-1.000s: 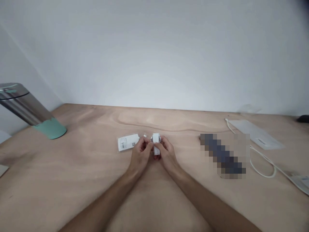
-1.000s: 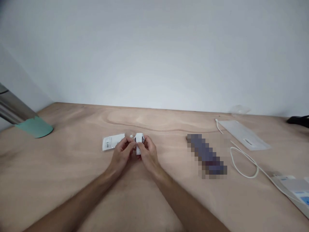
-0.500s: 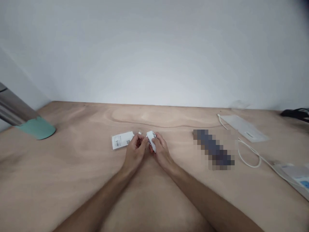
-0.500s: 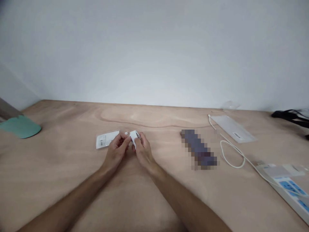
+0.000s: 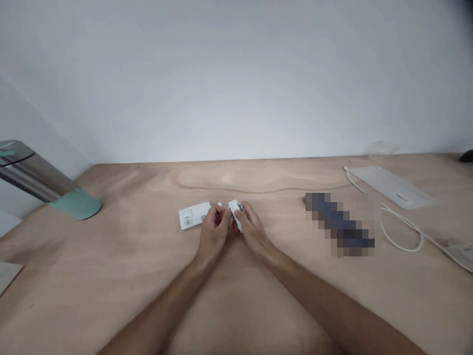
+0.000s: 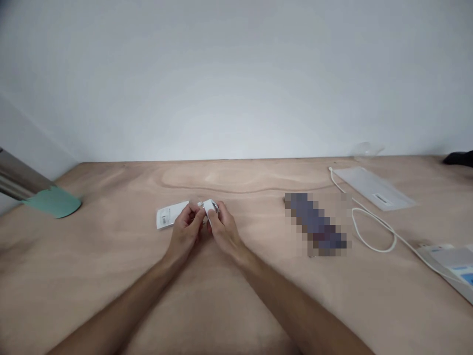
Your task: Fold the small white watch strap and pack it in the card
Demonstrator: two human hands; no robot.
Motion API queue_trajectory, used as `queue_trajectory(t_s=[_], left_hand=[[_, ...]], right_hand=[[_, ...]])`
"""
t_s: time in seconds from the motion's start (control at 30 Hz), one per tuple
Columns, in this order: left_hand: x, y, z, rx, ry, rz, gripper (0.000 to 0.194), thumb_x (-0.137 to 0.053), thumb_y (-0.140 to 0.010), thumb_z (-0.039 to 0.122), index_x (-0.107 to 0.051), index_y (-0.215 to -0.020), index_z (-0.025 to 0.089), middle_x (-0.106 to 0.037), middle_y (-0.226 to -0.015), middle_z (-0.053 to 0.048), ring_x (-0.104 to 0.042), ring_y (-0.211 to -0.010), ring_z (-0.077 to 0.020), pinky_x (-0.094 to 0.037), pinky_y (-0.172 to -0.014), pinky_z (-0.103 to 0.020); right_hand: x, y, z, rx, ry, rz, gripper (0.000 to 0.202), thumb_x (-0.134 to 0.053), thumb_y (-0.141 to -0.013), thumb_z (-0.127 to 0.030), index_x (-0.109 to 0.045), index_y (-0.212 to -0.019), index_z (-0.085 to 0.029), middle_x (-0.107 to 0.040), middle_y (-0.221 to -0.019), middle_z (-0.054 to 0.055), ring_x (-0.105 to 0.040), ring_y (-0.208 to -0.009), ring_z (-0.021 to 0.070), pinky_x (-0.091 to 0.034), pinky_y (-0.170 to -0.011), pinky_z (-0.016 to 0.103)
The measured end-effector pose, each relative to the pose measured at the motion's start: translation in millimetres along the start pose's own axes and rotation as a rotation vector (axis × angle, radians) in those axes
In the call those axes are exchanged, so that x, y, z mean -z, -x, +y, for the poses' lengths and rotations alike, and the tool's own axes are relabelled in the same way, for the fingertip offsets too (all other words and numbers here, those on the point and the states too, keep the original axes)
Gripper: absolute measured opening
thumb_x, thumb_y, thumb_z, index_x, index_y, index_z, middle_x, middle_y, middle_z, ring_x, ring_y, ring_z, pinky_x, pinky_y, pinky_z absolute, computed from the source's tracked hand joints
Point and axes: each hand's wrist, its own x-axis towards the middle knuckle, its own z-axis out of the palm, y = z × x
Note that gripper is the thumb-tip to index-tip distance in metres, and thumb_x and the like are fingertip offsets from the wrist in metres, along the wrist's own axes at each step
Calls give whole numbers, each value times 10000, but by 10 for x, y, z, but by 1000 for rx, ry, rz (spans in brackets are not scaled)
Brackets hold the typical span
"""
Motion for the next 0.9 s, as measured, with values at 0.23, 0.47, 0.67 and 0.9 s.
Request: queue_trajectory(t_s=[0.23, 0.47, 0.67, 0.9], left_hand=[[16, 15, 12, 21, -14, -15, 235, -549, -853, 370, -468, -742, 179, -444, -551, 87, -379, -431, -39, -347, -500, -171], [24, -17, -62, 14, 16, -14, 266, -576, -834, 412, -466, -755, 182, -455, -553, 85, -384, -441, -46, -339, -481, -168], [13, -24, -95, 31, 87, -42, 282, -561, -845, 429, -449, -749, 189, -440, -521, 91, -393, -413, -50, -337, -456, -169], [-8, -14, -21, -6, 32, -22, 286, -571, -839, 426, -471, -724, 183, -456, -535, 74, -413, -440, -58, -309, -453, -174]], right_hand=[[-7, -18, 22, -7, -4, 36, 213, -500, -861, -414, -531, -878, -204, -451, -589, -62, -410, -506, 82, -325, -489, 205], [8, -47, 110, 44, 66, 1, 329, -504, -867, -462, -591, -1045, -200, -619, -787, -2, -548, -652, 120, -426, -593, 228], [10, -45, 71, 76, 199, 18, 338, -462, -896, -465, -611, -1058, -209, -644, -851, 9, -567, -728, 136, -431, -642, 234], [-10, -43, 62, 6, 130, 29, 364, -459, -895, -510, -554, -1075, -208, -496, -608, -50, -445, -500, 107, -353, -490, 226]])
